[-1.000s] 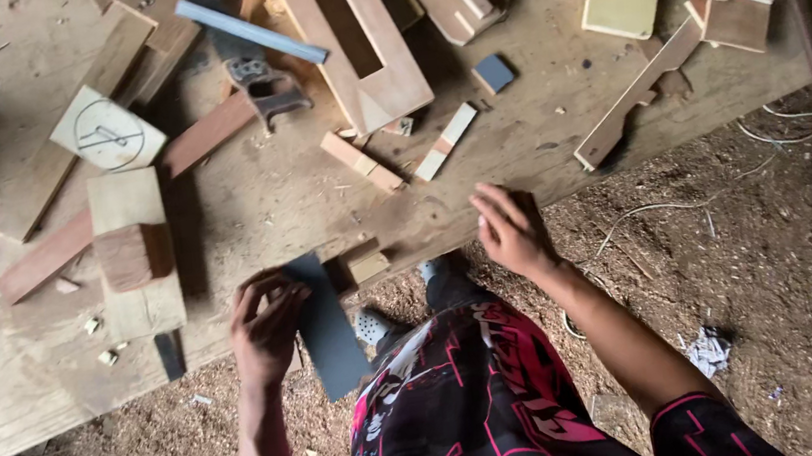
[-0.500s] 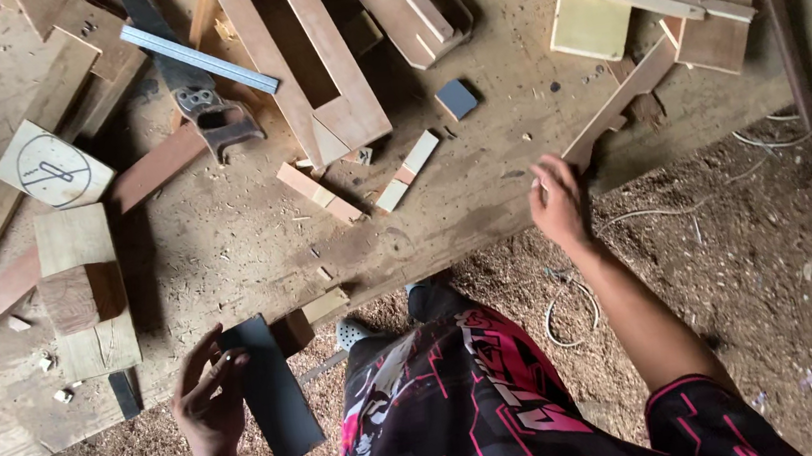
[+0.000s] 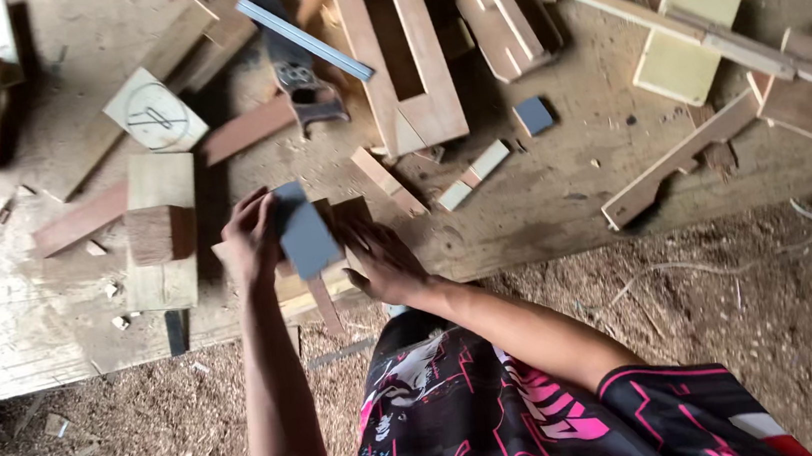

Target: The person assembles small wooden components on a workbench. They use a hammer to tap pieces into place, fit a dark rectangular insert into a wooden frame, and repeatedly adjust and reposition the parts to achieve alignment.

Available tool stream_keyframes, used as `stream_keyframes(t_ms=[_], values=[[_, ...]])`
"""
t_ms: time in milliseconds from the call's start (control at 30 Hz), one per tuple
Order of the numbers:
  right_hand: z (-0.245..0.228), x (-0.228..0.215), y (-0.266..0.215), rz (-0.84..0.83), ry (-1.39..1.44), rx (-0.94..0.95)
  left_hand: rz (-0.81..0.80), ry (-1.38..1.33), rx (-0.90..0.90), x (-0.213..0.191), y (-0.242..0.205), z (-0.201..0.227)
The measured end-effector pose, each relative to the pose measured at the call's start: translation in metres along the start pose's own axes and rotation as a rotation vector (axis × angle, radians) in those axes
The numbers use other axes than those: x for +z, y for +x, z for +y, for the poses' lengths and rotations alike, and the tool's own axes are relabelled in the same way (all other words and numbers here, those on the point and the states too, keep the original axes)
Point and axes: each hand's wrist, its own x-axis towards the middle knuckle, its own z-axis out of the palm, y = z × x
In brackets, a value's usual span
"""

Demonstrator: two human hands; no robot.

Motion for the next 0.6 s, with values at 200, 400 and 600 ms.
stream_keyframes(t_ms=[200, 400, 600], values=[[0.014, 0.020, 0.006, -0.109, 0.024, 0.138, 0.112, -0.031, -0.137, 0.029, 0.061, -0.046], [0.031, -0.006, -0.031, 0.059, 0.237, 0.337, 0.476, 0.377, 0.387, 0.052, 0.059, -0.038], [0.076, -0.064, -0.069, 0.347, 0.218, 0.481, -0.010, 0.108, 0.242, 0.160, -0.036, 0.030]])
